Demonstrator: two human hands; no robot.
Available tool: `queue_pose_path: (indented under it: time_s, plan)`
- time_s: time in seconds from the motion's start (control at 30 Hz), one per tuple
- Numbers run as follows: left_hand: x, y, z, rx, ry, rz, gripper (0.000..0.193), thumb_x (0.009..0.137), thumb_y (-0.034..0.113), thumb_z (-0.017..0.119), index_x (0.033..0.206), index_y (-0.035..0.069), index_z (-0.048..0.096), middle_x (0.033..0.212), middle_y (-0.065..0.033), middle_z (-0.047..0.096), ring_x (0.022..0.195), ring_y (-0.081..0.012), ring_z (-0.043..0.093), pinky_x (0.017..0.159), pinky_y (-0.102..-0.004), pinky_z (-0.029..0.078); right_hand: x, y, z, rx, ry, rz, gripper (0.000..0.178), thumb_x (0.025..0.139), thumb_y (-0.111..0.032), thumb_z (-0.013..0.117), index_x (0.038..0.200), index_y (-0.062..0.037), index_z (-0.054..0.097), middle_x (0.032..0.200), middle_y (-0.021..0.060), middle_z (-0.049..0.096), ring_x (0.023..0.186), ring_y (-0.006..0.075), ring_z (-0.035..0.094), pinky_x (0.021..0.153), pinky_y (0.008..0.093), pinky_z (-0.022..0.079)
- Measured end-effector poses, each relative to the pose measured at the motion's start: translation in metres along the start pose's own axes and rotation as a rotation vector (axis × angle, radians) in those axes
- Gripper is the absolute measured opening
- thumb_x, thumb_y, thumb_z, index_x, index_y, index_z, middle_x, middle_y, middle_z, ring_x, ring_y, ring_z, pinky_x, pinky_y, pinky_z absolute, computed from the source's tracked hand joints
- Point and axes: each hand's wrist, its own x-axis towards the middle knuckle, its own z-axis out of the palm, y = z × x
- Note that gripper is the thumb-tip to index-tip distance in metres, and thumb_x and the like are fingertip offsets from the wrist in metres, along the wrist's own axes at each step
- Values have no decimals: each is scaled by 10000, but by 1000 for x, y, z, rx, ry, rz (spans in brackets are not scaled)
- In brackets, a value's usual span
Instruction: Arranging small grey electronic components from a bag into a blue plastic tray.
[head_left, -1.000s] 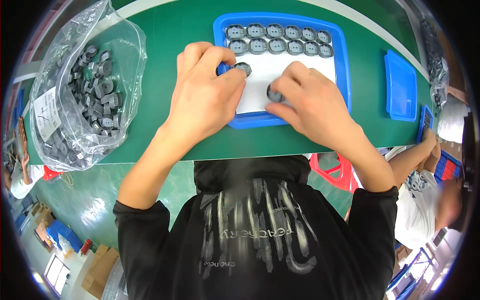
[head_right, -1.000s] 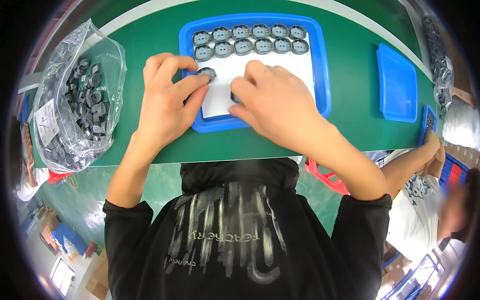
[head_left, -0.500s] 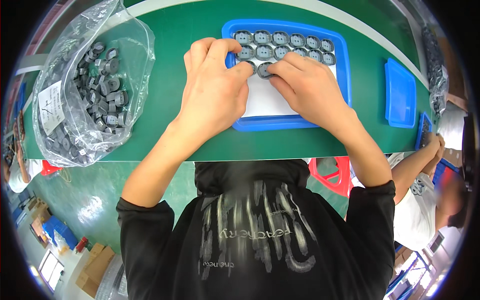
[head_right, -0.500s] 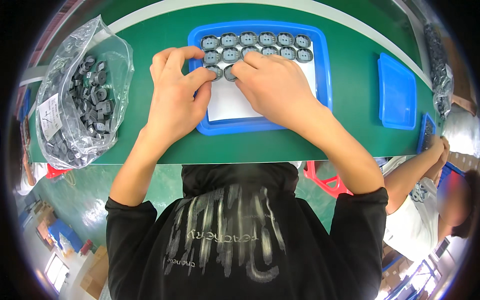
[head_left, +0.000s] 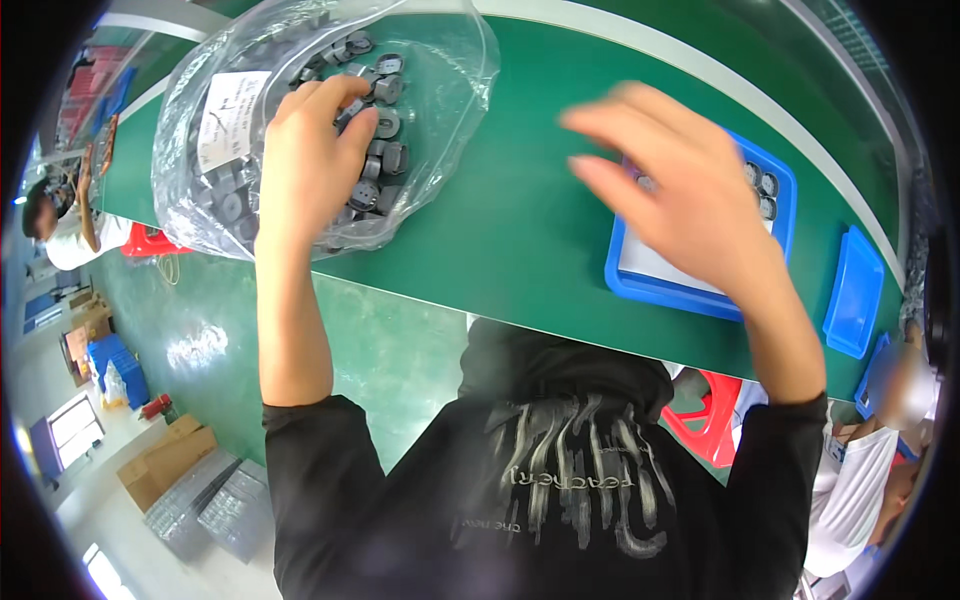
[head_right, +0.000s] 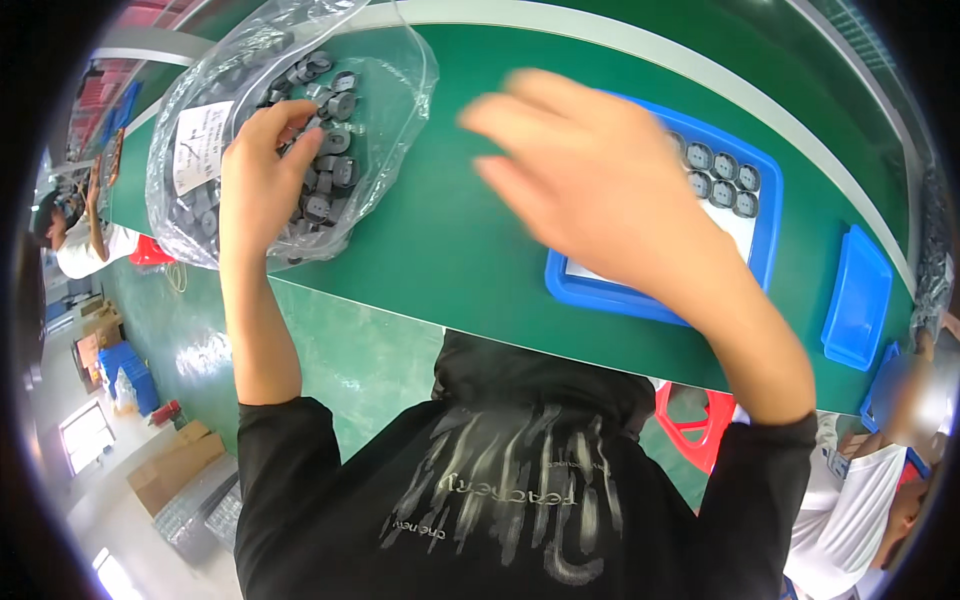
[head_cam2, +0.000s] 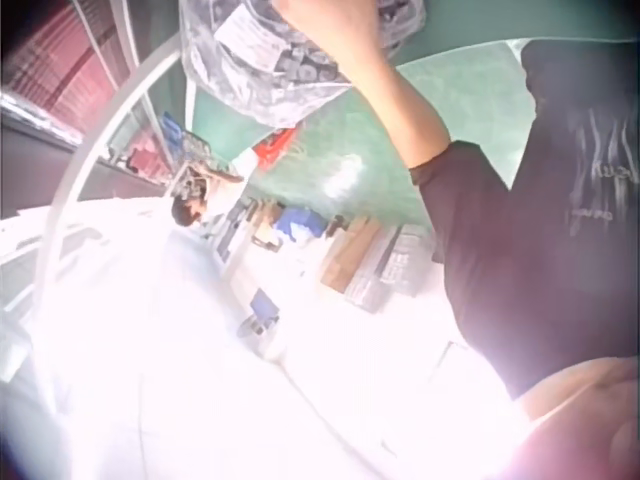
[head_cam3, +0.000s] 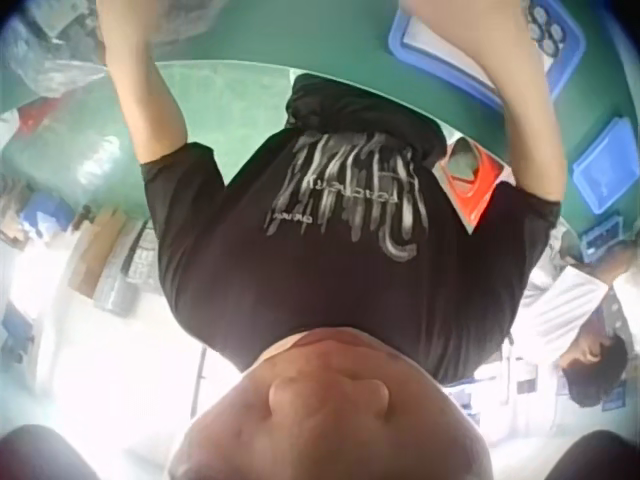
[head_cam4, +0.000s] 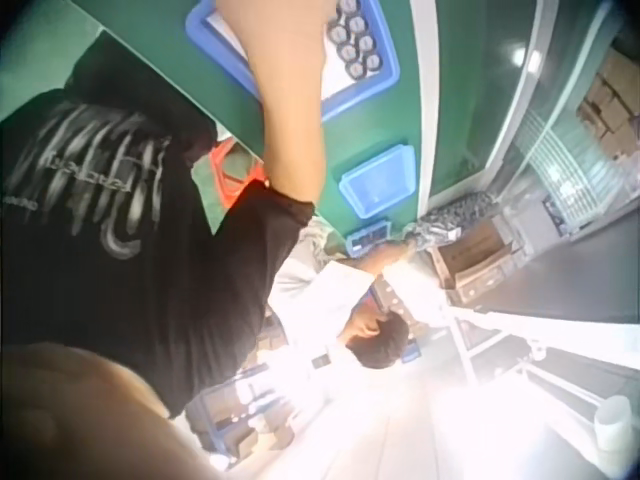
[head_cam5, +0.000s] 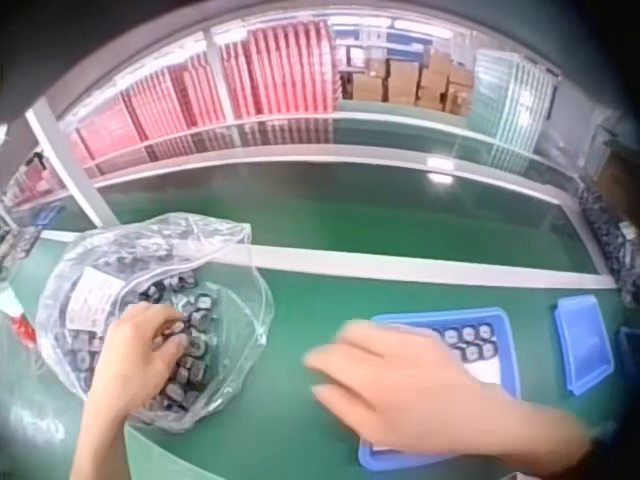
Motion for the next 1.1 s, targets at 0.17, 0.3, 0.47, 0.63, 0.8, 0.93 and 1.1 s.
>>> queue_pose_path:
  time_s: [0.17, 0.3, 0.47, 0.63, 0.8, 0.93, 1.1]
  plan:
    - [15, -10, -4, 188, -262, 55, 273, 856, 115, 717, 1102, 0, 699, 1002, -210, 693, 1009, -392, 654, 880, -457, 522, 127, 6, 95, 9, -133, -252, 246, 865, -47, 641, 1110, -76, 652, 1108, 124, 657, 985, 363, 665, 801, 468, 552]
    - [7, -12, -13, 2, -121, -10, 262, 828, 17, 648, 1085, 7, 697, 1017, -192, 700, 922, -364, 691, 837, -414, 550, 149, 9, 119, -25, -339, -137, 221, 854, -60, 642, 1075, -66, 645, 1067, 132, 663, 973, 360, 668, 797, 481, 555]
    - [-7, -15, -18, -259, 120, -67, 299, 806, -44, 609, 1085, 26, 688, 941, -144, 683, 789, -245, 682, 729, -334, 545, 123, 23, 89, 258, -121, -140, 223, 821, -93, 689, 1025, -37, 617, 950, 132, 668, 875, 286, 670, 717, 418, 522]
    - [-11, -25, -16, 43, 235, 70, 145, 852, 27, 665, 991, 40, 707, 862, -143, 675, 725, -284, 656, 690, -391, 523, 58, 9, -4, 688, -26, 344, 156, 840, 9, 721, 954, -14, 618, 858, 14, 622, 773, 75, 584, 691, 242, 495]
    - [-2, -22, -13, 90, 183, -12, 130, 894, 95, 697, 1018, 67, 726, 894, -144, 725, 804, -254, 709, 744, -362, 547, -57, 38, -50, 395, 48, 344, 335, 910, -57, 715, 1239, -21, 663, 1009, 17, 675, 891, 118, 601, 759, 277, 495]
    - [-13, 38, 9, -638, 22, -10, 179, 892, 29, 719, 1069, 41, 699, 935, -62, 722, 851, -110, 664, 801, -270, 528, -124, 31, -45, 40, -26, 399, 311, 829, 19, 770, 1125, -14, 681, 1127, 89, 649, 926, 191, 633, 784, 301, 533]
    - [-47, 87, 79, -560, -175, 346, 168, 848, 24, 756, 1009, 40, 710, 1007, -99, 704, 921, -252, 674, 822, -336, 541, -142, 30, -27, 58, -81, 234, 279, 811, 4, 773, 1074, -40, 689, 1142, 106, 611, 897, 242, 633, 750, 331, 539]
